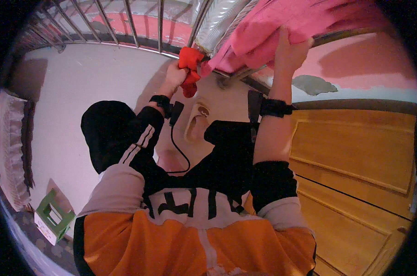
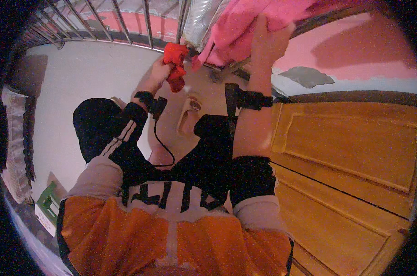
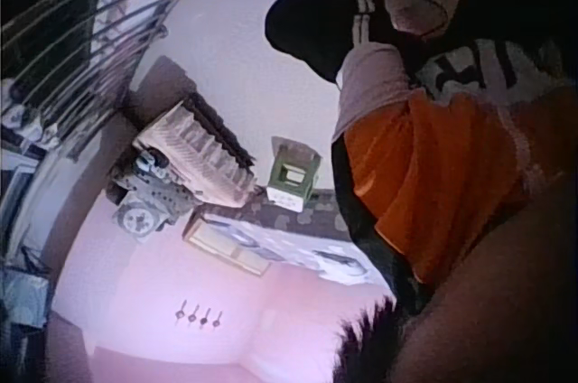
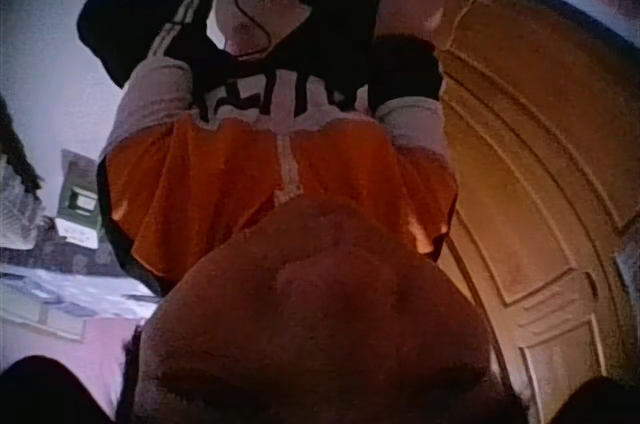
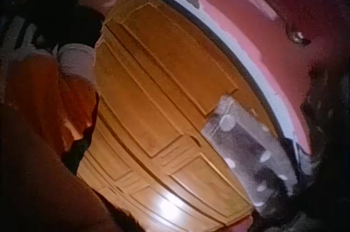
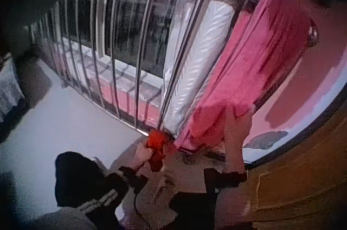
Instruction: The person wipes the exterior of a hard-shell suitcase with a red cloth, focusing on the handle, latches, and side panels. The person then wipes a metal bed frame with the same cloth.
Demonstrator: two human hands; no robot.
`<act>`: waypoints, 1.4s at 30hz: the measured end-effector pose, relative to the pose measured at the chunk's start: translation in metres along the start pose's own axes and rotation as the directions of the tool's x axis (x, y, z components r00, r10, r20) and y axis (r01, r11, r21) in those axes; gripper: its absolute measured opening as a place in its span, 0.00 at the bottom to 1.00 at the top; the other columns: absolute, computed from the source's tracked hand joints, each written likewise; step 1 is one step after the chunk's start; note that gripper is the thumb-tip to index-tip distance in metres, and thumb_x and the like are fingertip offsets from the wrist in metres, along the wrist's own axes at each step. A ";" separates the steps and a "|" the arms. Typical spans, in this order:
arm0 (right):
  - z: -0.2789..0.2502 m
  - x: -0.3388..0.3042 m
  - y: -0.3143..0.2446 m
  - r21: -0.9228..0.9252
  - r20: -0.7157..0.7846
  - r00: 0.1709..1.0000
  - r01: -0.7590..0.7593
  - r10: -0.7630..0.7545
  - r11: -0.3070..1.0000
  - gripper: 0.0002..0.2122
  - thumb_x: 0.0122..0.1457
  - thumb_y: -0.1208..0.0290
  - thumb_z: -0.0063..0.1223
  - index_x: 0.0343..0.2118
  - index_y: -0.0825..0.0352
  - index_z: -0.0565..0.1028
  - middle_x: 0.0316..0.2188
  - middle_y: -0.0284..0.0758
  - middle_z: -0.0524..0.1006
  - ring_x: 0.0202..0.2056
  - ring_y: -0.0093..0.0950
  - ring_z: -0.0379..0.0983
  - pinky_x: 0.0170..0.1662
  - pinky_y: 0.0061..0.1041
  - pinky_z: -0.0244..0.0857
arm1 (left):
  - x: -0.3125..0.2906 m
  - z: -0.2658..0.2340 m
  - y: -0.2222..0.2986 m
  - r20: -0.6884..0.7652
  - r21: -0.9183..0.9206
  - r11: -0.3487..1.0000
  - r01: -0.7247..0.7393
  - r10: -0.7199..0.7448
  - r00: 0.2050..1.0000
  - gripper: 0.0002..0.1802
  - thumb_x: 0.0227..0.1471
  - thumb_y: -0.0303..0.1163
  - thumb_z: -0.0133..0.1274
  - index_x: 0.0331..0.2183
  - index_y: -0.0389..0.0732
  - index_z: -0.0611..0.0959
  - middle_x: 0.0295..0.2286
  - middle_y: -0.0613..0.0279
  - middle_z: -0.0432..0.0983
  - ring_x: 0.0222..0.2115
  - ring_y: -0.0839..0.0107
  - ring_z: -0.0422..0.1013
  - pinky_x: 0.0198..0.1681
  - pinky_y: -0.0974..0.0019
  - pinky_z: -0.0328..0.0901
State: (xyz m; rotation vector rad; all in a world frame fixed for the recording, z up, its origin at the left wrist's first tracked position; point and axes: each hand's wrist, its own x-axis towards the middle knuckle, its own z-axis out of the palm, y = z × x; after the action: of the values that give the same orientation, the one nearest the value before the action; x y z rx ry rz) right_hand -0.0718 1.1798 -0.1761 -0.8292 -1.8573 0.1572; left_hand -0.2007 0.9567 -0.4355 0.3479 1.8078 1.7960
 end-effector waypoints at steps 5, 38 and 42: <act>-0.004 -0.017 0.011 0.205 0.252 0.968 -0.067 0.013 0.976 0.31 0.63 0.55 0.55 0.58 0.80 0.66 0.48 0.63 0.76 0.49 0.59 0.74 0.56 0.47 0.67 | 0.002 -0.003 0.002 -0.017 0.001 1.000 -0.006 0.006 1.000 0.16 0.52 0.24 0.53 0.44 0.35 0.84 0.36 0.57 0.83 0.38 0.66 0.79 0.43 0.60 0.73; -0.091 0.063 0.010 0.616 0.006 0.999 0.037 -0.051 0.787 0.35 0.54 0.66 0.72 0.61 0.72 0.65 0.55 0.44 0.71 0.55 0.37 0.68 0.60 0.38 0.62 | -0.043 -0.017 0.184 -0.103 -0.090 0.915 -0.394 0.384 0.917 0.17 0.54 0.25 0.54 0.47 0.36 0.81 0.38 0.62 0.82 0.37 0.72 0.77 0.42 0.66 0.72; -0.092 0.121 -0.004 0.844 0.121 0.992 -0.116 0.025 0.524 0.41 0.54 0.64 0.72 0.65 0.75 0.60 0.62 0.45 0.67 0.60 0.36 0.66 0.65 0.36 0.58 | -0.072 -0.021 0.201 -0.151 0.003 0.919 -0.395 0.391 0.908 0.18 0.54 0.25 0.55 0.47 0.37 0.81 0.37 0.63 0.82 0.36 0.71 0.77 0.41 0.65 0.71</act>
State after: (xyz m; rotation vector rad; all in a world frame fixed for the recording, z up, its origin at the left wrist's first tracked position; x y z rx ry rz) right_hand -0.0204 1.2261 -0.0410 -0.1763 -1.5272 1.1005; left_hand -0.1950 0.9133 -0.2261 0.6202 1.9153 2.1690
